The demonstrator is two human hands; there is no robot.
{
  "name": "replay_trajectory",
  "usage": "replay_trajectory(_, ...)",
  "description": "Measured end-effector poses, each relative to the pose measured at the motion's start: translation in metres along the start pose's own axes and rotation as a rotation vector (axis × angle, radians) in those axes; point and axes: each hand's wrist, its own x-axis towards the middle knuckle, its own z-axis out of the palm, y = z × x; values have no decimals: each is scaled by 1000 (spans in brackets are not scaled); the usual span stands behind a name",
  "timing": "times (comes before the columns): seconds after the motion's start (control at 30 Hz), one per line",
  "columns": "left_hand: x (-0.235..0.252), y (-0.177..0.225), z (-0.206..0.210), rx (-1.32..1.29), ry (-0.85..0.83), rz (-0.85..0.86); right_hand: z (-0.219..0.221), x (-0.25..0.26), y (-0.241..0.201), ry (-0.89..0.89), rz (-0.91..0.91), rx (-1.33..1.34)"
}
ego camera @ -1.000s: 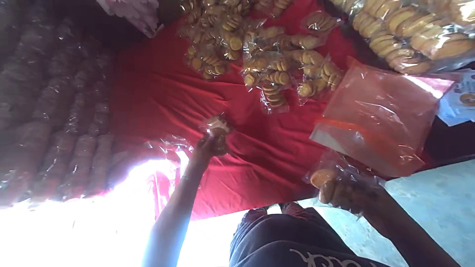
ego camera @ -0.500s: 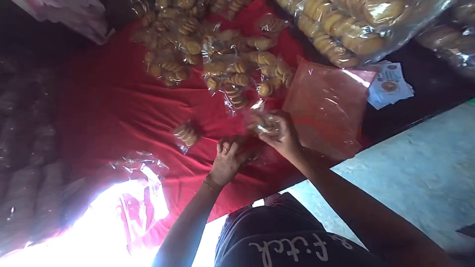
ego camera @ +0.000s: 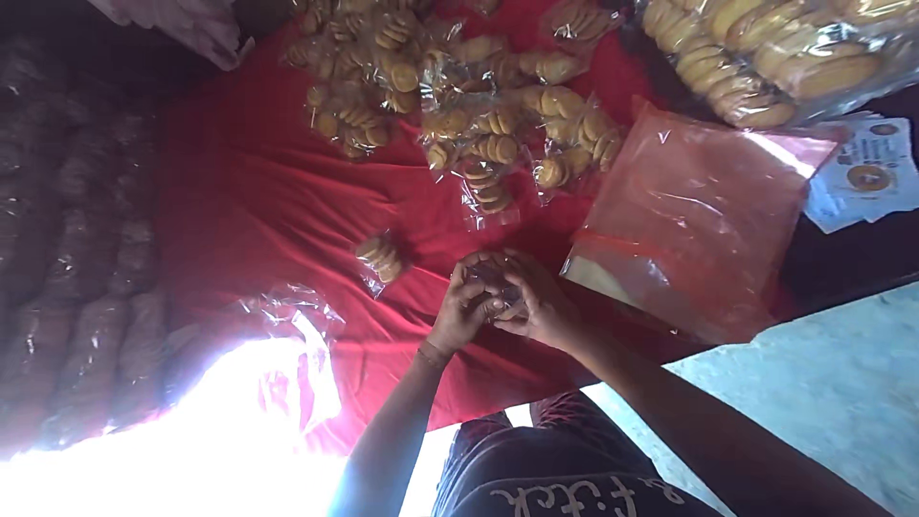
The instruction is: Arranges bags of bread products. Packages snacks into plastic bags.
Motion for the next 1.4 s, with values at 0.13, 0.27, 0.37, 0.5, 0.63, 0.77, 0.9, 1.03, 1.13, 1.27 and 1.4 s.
replay_trajectory(0.13,46,24,-26,245,41,-11,11,0,0,160,-5,-60)
replay_trajectory(0.27,126,-8,-56,1208,-320,84,0,-16,-17,114,26,-82)
replay_trajectory(0.37,168,-28,-53,1379,-419,186,-13,-38,-24,56,70,25)
replay_trajectory(0.5,161,-27,-13,1220,-187,388,-20,-69,-18,60,62,124)
replay_trajectory(0.63,93,-11,14,1033,-317,308,-15,-77,-1,54,-38,153)
replay_trajectory(0.77,26,23,-18,1007,-256,112,-13,-81,7,41,-81,222)
replay_trajectory(0.9,-24,101,-122,920,-525,-459,-10,-85,2,84,-30,291)
replay_trajectory(1.03,-49,115,-166,729,-474,-647,-1,-88,0,131,23,243)
replay_trajectory(1.13,-59,84,-151,725,-622,-358,9,-84,-21,173,140,289)
replay_trajectory(1.27,-36,51,-191,717,-669,33,40,-86,-64,434,359,168)
replay_trajectory(1.4,18,6,-233,1162,-888,167,70,-79,-113,580,498,84)
